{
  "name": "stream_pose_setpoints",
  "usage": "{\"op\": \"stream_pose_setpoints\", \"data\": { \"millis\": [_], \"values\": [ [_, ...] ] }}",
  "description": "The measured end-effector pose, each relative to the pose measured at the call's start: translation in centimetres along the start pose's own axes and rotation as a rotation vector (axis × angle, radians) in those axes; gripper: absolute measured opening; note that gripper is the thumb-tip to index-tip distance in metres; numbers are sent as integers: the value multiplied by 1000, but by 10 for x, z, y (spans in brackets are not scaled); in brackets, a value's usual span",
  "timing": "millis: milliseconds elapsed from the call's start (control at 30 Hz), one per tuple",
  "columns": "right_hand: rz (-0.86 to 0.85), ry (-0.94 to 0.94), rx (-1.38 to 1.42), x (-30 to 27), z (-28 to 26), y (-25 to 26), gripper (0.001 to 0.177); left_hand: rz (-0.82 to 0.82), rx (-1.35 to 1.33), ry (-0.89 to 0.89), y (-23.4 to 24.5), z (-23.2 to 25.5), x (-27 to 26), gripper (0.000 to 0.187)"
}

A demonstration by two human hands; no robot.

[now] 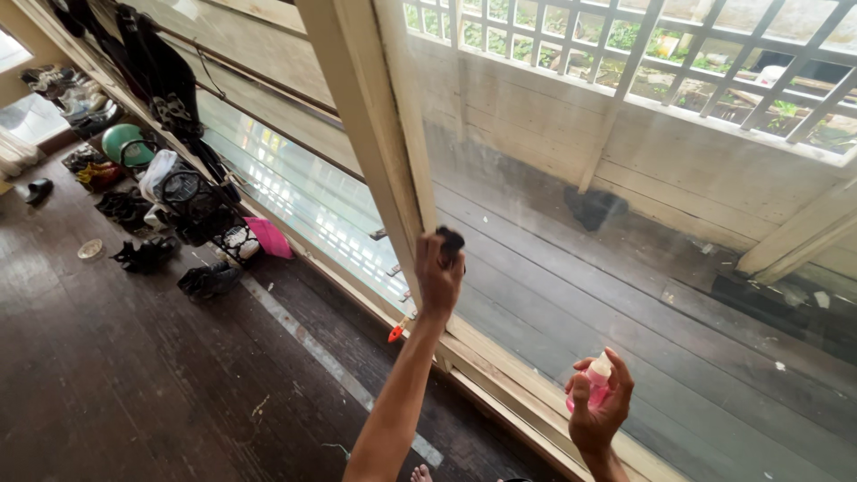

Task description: The person cleans a large glass window using a spray bottle and a dark cloth, wiping the surface in broad strokes. They then use a small brush to clean the window frame and sills.

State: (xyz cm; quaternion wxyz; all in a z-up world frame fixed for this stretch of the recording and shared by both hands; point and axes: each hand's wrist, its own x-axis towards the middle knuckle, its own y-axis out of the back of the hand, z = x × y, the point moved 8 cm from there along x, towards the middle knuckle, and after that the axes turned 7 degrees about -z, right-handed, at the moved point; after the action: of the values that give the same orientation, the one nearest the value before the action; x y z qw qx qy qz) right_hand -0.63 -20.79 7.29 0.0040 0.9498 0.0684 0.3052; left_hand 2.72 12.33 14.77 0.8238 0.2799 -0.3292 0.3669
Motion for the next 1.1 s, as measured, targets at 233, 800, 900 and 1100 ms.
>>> {"op": "stream_pose_setpoints", "data": {
  "millis": [233, 800, 900, 1100],
  "values": [
    [-5, 6, 17, 10, -4, -47, 52, 10, -171, 11, 28, 37, 74, 23],
    [47, -34, -49, 16, 4, -98, 52, -407, -20, 250, -38, -109, -119, 33],
    [36, -33, -49, 15, 5, -105, 53, -383, -149, 383, -36, -103, -108, 28],
    [47, -42, -34, 15, 6, -112, 54, -91, -104, 6, 7, 1, 12, 38]
  ]
}}
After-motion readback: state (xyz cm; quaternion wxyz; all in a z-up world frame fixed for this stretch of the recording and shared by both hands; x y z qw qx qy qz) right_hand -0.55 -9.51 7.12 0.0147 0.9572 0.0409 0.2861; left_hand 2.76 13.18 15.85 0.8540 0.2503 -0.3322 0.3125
